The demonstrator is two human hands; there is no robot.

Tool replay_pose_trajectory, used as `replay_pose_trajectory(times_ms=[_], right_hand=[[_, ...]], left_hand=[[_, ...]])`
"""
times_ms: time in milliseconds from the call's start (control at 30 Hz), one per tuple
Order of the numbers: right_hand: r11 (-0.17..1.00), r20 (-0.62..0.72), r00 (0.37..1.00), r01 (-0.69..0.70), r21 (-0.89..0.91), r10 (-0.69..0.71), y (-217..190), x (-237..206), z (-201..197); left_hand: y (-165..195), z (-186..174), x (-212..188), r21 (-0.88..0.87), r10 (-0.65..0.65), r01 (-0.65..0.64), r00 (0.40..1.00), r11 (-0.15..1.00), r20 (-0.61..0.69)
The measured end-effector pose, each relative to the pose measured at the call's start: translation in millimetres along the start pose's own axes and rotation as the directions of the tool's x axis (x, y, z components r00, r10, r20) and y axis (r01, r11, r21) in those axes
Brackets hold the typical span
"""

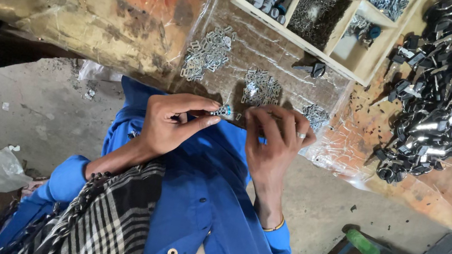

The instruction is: The person sits at a workbench assembling small metal components. They pick parts from a compartment tray and from piles on the bench, fit the pieces together by hand, and set completed assemblies down on the bench, repeating the process with new parts.

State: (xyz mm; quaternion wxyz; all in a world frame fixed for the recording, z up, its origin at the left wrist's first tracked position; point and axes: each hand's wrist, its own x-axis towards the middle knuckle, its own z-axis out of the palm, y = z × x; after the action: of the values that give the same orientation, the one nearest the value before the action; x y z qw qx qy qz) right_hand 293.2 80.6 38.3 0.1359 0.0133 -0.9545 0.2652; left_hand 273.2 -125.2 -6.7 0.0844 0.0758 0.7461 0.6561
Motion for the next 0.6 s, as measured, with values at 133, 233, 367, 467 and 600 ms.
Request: replay_pose_trajectory(times_ms=[133, 233, 367, 467, 600], right_hand=[[0.979, -0.030, 0.997, -0.064, 0.192, 0.071, -3, 2, -1], [0.934, 0.028, 0.996, -0.092, 0.345, 0.088, -6, -3, 0], [0.901, 0.038, 0.997, -0.072, 0.428, 0.062, -10, -9, 7], [0.937, 0.010, 0.999, -0.032, 0.347, 0.031, -12, -12, 12], [0.933, 0.040, 0.997, -0.072, 0.353, 0.062, -15, -13, 14]], left_hand=[[-1, 1, 1, 0.030, 0.048, -0.047, 0.999, 0.998, -0.013], [-1, 1, 1, 0.042, 0.061, -0.060, 0.998, 0.997, -0.015], [-2, 2, -1, 0.028, 0.017, -0.016, 0.999, 0.999, -0.035], [-3, 3, -1, 0.037, 0.017, -0.016, 0.999, 0.999, -0.034], [-4, 3, -1, 0.022, 0.026, -0.025, 0.999, 0.999, -0.032]])
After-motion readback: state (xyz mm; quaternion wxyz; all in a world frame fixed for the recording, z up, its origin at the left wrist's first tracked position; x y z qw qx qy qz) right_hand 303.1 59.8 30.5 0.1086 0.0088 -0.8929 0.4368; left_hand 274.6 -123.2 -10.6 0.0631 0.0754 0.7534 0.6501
